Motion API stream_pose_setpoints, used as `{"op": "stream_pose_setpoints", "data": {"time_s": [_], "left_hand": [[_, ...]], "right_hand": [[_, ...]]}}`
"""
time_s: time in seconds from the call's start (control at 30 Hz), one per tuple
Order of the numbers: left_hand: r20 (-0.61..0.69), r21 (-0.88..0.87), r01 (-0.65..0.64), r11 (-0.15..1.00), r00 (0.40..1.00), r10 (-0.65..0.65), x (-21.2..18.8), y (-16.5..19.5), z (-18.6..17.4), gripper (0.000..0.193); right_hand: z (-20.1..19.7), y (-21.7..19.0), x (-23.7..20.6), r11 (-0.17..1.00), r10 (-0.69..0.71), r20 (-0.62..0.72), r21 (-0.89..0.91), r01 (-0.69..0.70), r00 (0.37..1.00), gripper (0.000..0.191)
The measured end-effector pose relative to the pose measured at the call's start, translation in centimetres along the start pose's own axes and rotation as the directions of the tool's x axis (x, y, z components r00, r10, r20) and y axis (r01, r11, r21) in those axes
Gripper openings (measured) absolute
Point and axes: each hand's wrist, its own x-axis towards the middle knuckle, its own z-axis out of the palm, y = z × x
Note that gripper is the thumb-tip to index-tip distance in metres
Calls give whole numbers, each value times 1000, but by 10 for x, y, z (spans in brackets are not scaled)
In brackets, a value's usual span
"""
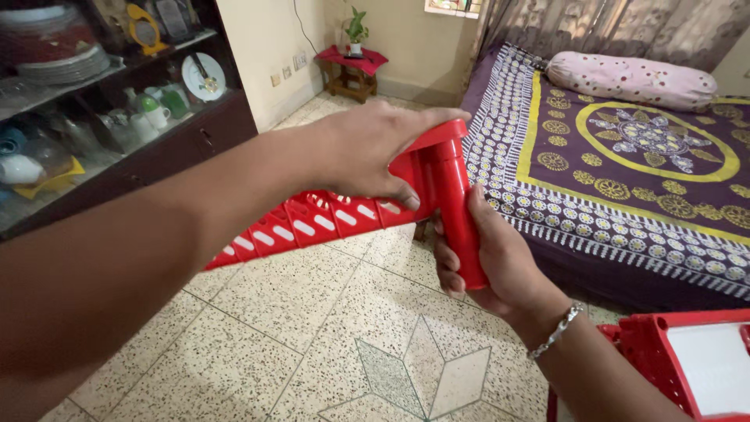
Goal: The person detaches red cylindrical legs from red plastic baskets and pulls out the white board inserts, then reattaches the legs to the baskets by hand. They work on the baskets one at a time, holding a basket in one hand while twisting a leg free with the other, and set completed baskets on a small green table.
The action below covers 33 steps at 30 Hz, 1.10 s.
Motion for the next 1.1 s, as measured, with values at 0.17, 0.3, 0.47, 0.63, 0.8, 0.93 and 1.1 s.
{"op": "stream_pose_setpoints", "data": {"time_s": [0.17, 0.3, 0.47, 0.63, 0.8, 0.93, 1.1], "left_hand": [[98, 15, 258, 966, 961, -258, 8, 0, -4, 112], [-59, 158, 209, 965, 978, -202, 9, -3, -1, 115], [-186, 321, 245, 915, 963, -193, 1, 4, 18, 166], [-374, 271, 172, 947, 925, -60, -10, 22, 46, 177], [-313, 219, 135, 966, 948, -61, -13, 13, 38, 168], [-159, -28, 143, 989, 977, -145, -14, -12, 9, 133], [-109, -170, 70, 983, 990, -89, -12, -40, -13, 110]], "right_hand": [[12, -16, 1, 987, -58, -172, -155, 31, 983, 60], [23, -33, -1, 966, -160, -188, -233, 114, 969, 56], [30, -33, 2, 946, -219, -292, -297, 130, 931, 53], [33, -11, 11, 915, -363, -251, -279, 292, 897, 52], [32, -2, 12, 825, -439, -171, -465, 320, 882, 51], [36, -4, 13, 790, -441, -212, -552, 266, 872, 46], [46, -8, 20, 738, -477, -179, -613, 282, 861, 37]]}}
